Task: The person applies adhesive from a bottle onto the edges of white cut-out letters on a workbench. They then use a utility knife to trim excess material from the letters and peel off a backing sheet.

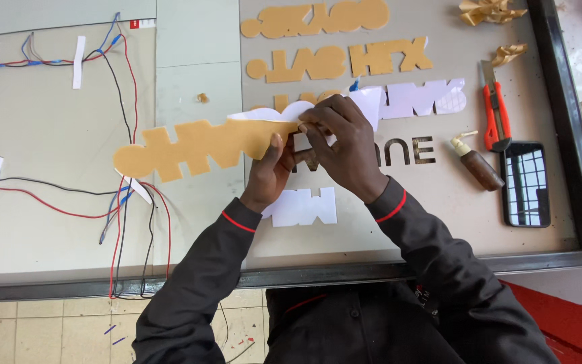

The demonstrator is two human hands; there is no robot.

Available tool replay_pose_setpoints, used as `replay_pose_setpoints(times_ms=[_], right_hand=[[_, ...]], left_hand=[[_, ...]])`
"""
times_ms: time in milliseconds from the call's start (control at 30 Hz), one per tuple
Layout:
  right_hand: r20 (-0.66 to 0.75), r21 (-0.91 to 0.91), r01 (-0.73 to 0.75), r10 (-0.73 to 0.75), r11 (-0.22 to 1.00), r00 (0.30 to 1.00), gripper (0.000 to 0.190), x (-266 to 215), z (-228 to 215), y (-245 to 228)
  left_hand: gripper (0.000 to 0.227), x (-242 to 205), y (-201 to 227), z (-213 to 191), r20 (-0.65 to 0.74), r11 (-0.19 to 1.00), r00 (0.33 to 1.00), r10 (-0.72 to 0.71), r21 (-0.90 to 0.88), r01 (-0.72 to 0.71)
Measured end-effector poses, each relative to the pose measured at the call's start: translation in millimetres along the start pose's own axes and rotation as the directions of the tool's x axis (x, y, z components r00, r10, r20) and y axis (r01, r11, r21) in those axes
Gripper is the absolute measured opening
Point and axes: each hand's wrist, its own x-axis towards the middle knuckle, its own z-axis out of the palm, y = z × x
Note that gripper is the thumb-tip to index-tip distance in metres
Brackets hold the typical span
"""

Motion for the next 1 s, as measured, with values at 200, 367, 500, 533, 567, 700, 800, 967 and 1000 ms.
replay_pose_setpoints(times_ms=[200, 367, 500, 533, 567, 700, 800, 967, 1000], right_hand=[[-0.008, -0.069, -0.005, 0.005, 0.998, 1.0, 0.009, -7.4, 6.5, -2.2], [-0.068, -0.043, 0.045, -0.048, 0.998, 0.997, 0.011, -15.9, 17.8, 1.5], [-0.117, -0.037, 0.073, -0.077, 0.997, 0.99, 0.015, -23.1, 23.4, 6.1], [-0.119, -0.039, 0.072, -0.076, 0.997, 0.99, 0.015, -21.3, 23.3, 4.1], [-0.125, -0.028, 0.069, -0.072, 0.997, 0.989, 0.013, -19.6, 23.2, 1.8], [-0.151, 0.004, 0.09, -0.089, 0.996, 0.985, 0.011, -17.1, 24.5, -2.9], [-0.16, 0.027, 0.1, -0.094, 0.995, 0.983, 0.011, -21.8, 27.1, 2.2], [-0.175, 0.015, 0.116, -0.111, 0.993, 0.978, 0.016, -20.3, 16.7, -3.6], [-0.166, 0.002, 0.12, -0.118, 0.993, 0.979, 0.016, -19.1, 15.3, -6.5]], left_hand=[[0.066, -2.8, -22.8, -15.4, -0.01, 0.999, 1.0, 0.027, 0.018, -0.027], [0.067, -8.7, 8.8, 23.0, -0.016, 0.977, 0.998, 0.062, 0.205, -0.058], [0.067, -13.3, 6.4, 20.0, -0.033, 0.964, 0.998, 0.047, 0.262, -0.037], [0.067, -14.2, 3.1, 14.9, -0.031, 0.965, 0.999, 0.045, 0.261, -0.035], [0.07, -15.5, -0.2, 9.9, -0.034, 0.95, 0.999, 0.039, 0.31, -0.026], [0.077, -13.0, 23.8, 41.0, -0.028, 0.915, 0.999, 0.019, 0.404, -0.006], [0.078, -13.8, 17.1, 32.3, -0.023, 0.896, 0.998, 0.055, 0.442, -0.039], [0.075, -12.6, 26.2, 43.9, -0.027, 0.887, 0.999, 0.043, 0.46, -0.025], [0.078, -13.5, 27.6, 45.7, -0.033, 0.882, 0.999, 0.043, 0.472, -0.022]])
